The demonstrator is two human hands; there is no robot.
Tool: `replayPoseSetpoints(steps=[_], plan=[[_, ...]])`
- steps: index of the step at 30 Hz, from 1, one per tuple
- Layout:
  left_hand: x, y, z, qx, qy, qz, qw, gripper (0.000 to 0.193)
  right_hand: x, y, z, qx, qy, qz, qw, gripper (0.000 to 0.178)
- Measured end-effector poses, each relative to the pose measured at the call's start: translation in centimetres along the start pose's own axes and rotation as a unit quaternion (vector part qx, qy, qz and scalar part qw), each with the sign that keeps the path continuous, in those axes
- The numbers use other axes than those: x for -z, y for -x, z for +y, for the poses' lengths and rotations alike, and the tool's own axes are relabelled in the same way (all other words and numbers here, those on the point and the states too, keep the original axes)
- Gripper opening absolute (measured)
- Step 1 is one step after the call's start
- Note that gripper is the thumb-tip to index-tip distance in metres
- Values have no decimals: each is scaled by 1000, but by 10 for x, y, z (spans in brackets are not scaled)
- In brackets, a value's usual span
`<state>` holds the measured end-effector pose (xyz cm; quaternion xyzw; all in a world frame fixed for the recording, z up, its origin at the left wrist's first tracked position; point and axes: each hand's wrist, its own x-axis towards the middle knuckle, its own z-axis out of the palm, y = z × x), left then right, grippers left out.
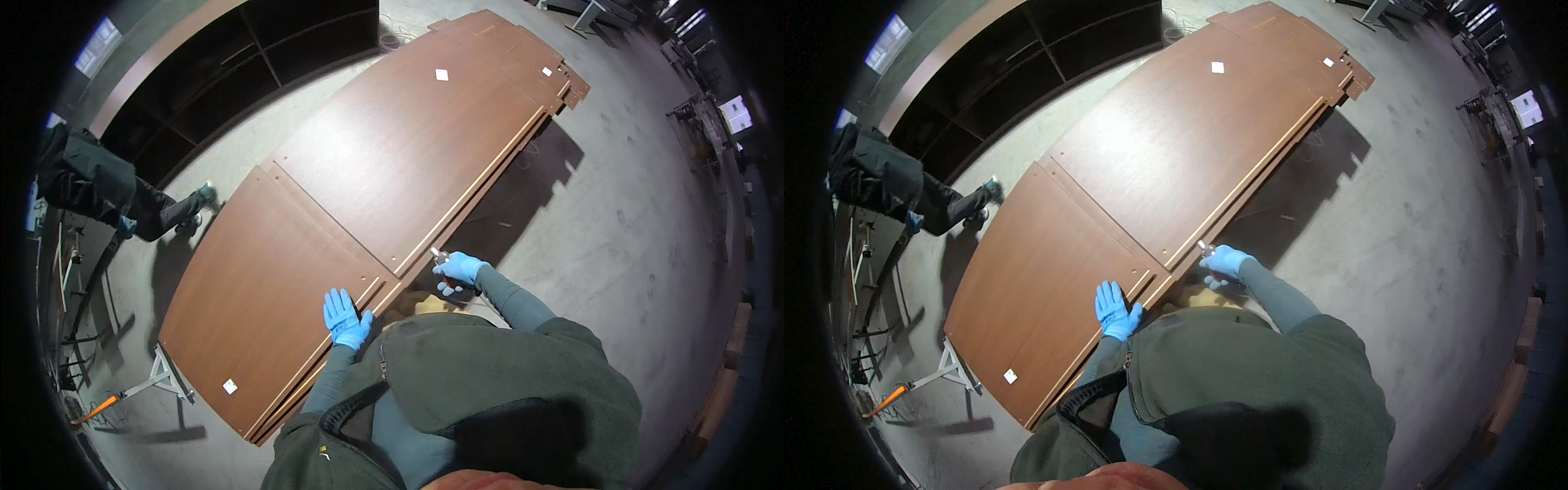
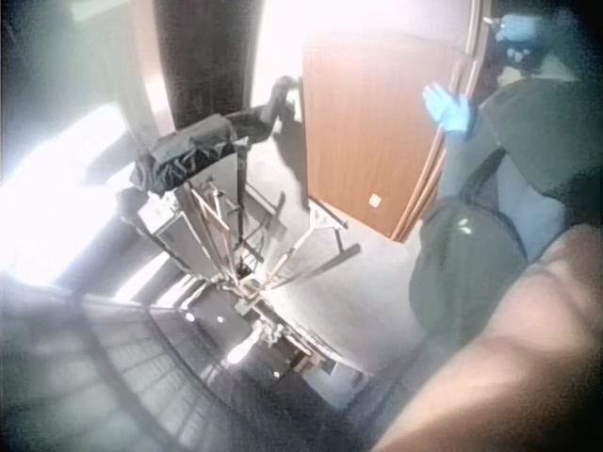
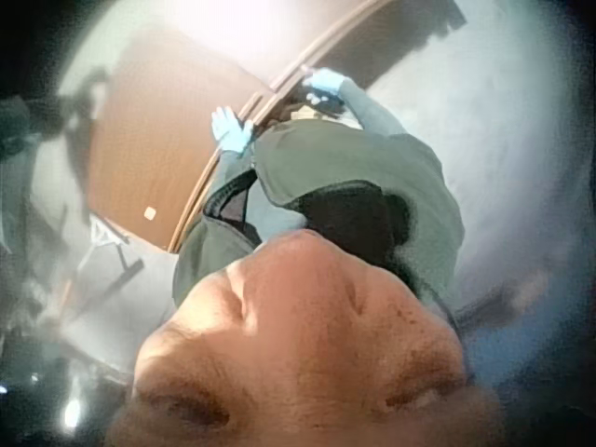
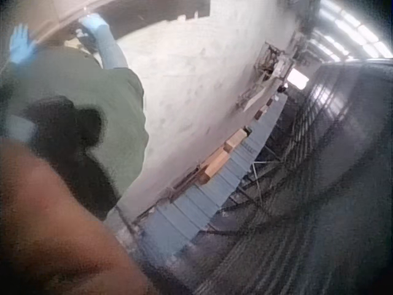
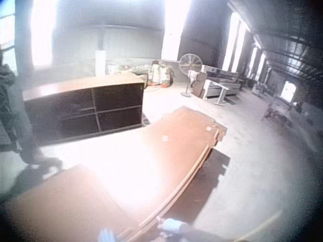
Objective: The person assembles a large wooden cabinet by attaching side panels and internal components. They use a pneumatic nail gun to fasten pieces together and align parts by hand. The assembly progresses from a flat layout to a partially formed structure.
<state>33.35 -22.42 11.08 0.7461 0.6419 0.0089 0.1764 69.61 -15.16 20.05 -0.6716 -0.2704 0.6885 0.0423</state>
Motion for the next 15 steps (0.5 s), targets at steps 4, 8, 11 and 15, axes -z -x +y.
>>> replayPoseSetpoints(steps=[4, 8, 11, 15], plan=[[-1, -26, 37, -40, 11, 37, 998, 97, 80, 15, 30, 10, -136, 101, 986, 25], [0, -64, 100, -105, -1, 18, 994, 96, 182, 31, 60, 11, -176, 175, 969, 36], [-13, -108, 164, -141, -29, 7, 990, 96, 272, 43, 78, -32, -80, 237, 968, 32], [-36, -176, 271, -139, -44, -34, 989, 94, 408, 70, 98, -63, -32, 255, 964, 28]])
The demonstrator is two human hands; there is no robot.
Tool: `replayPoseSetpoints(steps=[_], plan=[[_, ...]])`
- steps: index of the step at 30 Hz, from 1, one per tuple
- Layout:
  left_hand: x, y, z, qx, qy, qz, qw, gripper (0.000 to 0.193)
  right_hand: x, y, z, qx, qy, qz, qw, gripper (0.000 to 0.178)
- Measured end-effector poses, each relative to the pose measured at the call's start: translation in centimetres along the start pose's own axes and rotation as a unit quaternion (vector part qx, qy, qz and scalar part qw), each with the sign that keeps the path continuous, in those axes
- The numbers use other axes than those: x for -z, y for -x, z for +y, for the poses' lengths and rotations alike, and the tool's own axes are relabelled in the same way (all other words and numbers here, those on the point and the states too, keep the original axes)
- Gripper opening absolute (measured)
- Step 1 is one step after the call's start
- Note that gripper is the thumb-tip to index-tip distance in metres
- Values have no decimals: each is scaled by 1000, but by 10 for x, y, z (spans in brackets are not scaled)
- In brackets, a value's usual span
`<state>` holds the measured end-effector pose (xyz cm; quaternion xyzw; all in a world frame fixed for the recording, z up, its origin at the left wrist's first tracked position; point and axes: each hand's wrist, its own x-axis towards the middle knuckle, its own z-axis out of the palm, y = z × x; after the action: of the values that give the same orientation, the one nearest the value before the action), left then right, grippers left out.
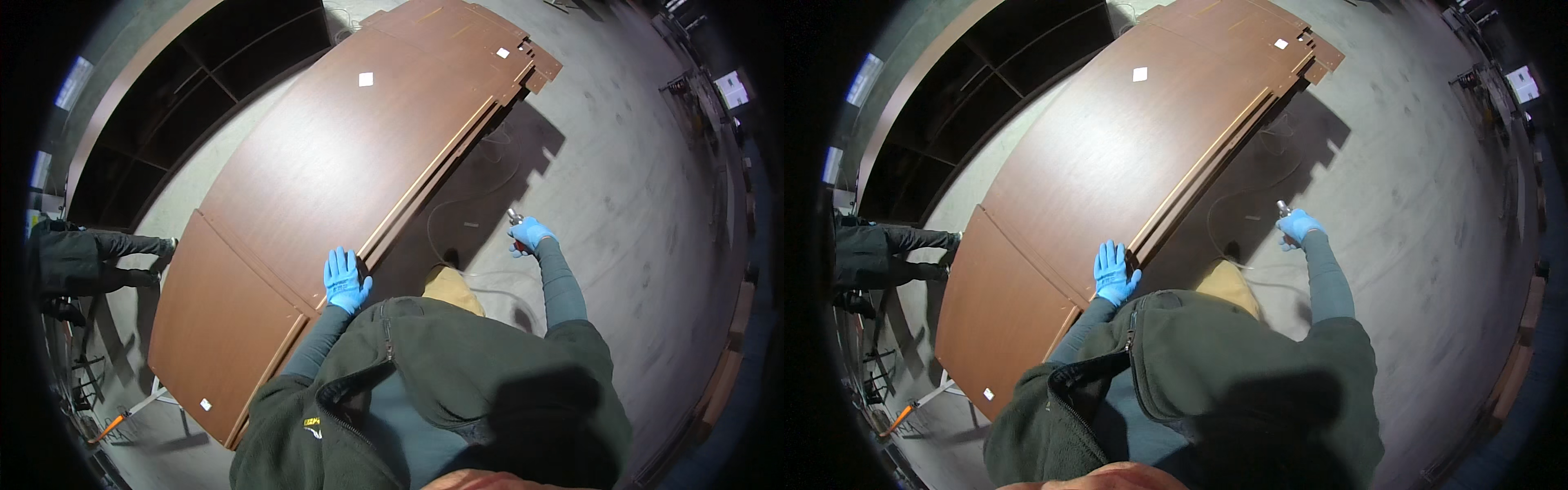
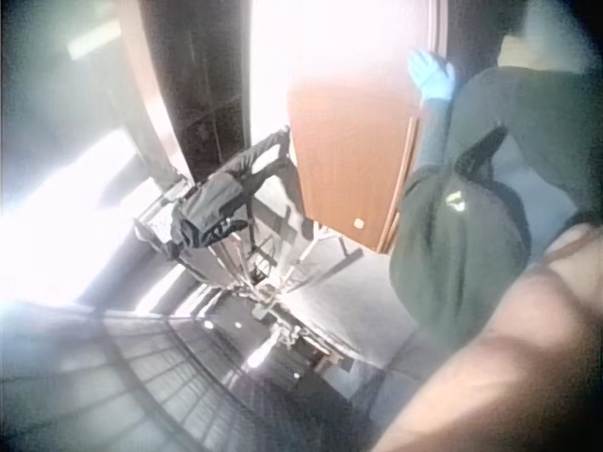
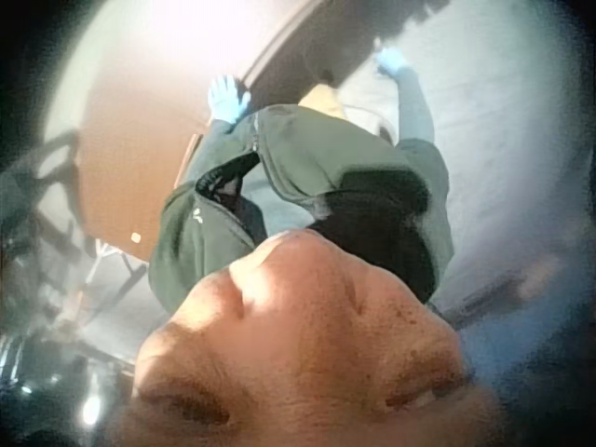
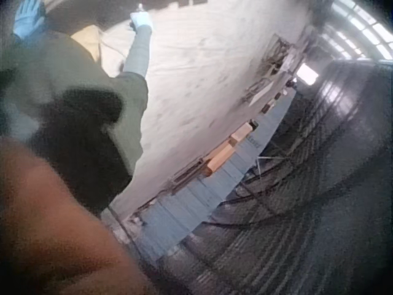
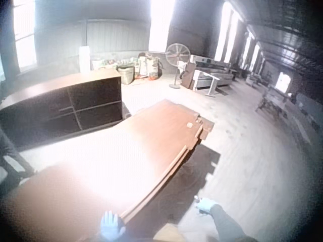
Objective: The person assembles a large wooden cabinet by attaching side panels and internal components. They use a pneumatic nail gun to fasten pieces together and align parts by hand. The assembly progresses from a flat layout to a partially formed structure.
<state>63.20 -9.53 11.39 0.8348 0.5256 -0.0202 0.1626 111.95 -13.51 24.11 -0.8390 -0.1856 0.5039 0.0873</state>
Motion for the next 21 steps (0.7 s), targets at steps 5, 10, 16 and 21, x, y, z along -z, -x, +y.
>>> replayPoseSetpoints(steps=[5, 10, 16, 21], plan=[[-2, -117, 141, -67, 18, 6, 998, 93, 164, -47, -10, -1, 128, 60, 990, 31], [16, -208, 221, -101, 45, 54, 992, 88, 254, -105, -66, -16, 199, 76, 977, 40], [39, -347, 255, -114, 46, 84, 989, 84, 284, -175, -171, 15, 255, 79, 963, 42], [59, -516, 253, -124, 14, 95, 988, 80, 298, -245, -255, 30, 321, 42, 946, 54]])
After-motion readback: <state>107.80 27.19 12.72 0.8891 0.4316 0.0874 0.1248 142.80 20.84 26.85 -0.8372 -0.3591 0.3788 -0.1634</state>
